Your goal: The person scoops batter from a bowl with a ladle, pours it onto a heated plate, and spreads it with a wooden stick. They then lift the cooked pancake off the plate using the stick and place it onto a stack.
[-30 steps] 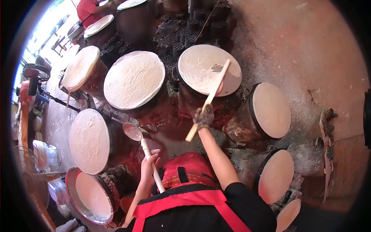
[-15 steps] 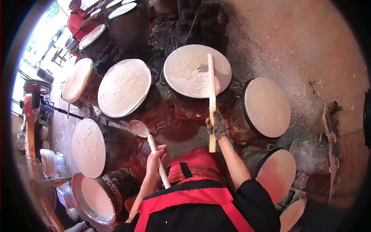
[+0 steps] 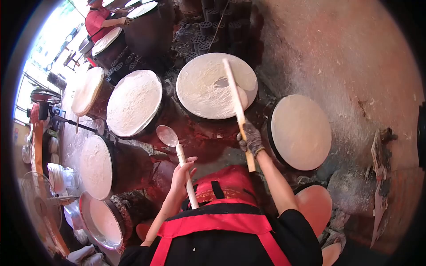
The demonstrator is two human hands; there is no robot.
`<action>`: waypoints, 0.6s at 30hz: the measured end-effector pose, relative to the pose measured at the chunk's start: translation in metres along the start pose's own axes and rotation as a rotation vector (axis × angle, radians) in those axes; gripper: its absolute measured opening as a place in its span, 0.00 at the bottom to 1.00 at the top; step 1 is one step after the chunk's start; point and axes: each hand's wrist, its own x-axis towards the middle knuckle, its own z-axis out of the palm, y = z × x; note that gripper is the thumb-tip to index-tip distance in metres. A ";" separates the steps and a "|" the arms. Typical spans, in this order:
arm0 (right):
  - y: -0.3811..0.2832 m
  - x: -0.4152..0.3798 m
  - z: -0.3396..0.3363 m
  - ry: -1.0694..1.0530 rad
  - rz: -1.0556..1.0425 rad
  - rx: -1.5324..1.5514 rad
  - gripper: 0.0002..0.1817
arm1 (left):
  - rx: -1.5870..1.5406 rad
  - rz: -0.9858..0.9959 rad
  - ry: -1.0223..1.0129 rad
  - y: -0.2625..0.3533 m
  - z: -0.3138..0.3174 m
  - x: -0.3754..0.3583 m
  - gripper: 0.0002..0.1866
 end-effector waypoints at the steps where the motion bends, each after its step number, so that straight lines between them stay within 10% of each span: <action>1: -0.002 -0.006 0.006 -0.054 0.029 -0.078 0.19 | -0.002 0.002 0.002 0.000 0.006 0.000 0.10; 3: 0.004 -0.004 -0.008 -0.208 -0.105 -0.449 0.23 | -0.026 -0.002 0.008 -0.006 0.010 0.005 0.10; 13: -0.049 0.105 -0.049 0.061 0.106 0.171 0.21 | -0.045 0.017 0.036 0.001 0.021 0.002 0.10; 16: -0.042 0.102 0.005 0.333 -0.388 -0.870 0.20 | -0.019 0.008 0.026 0.011 0.021 -0.002 0.10; 18: -0.055 0.065 0.011 0.210 -0.499 -0.854 0.21 | -0.022 0.034 -0.022 0.017 0.012 -0.004 0.11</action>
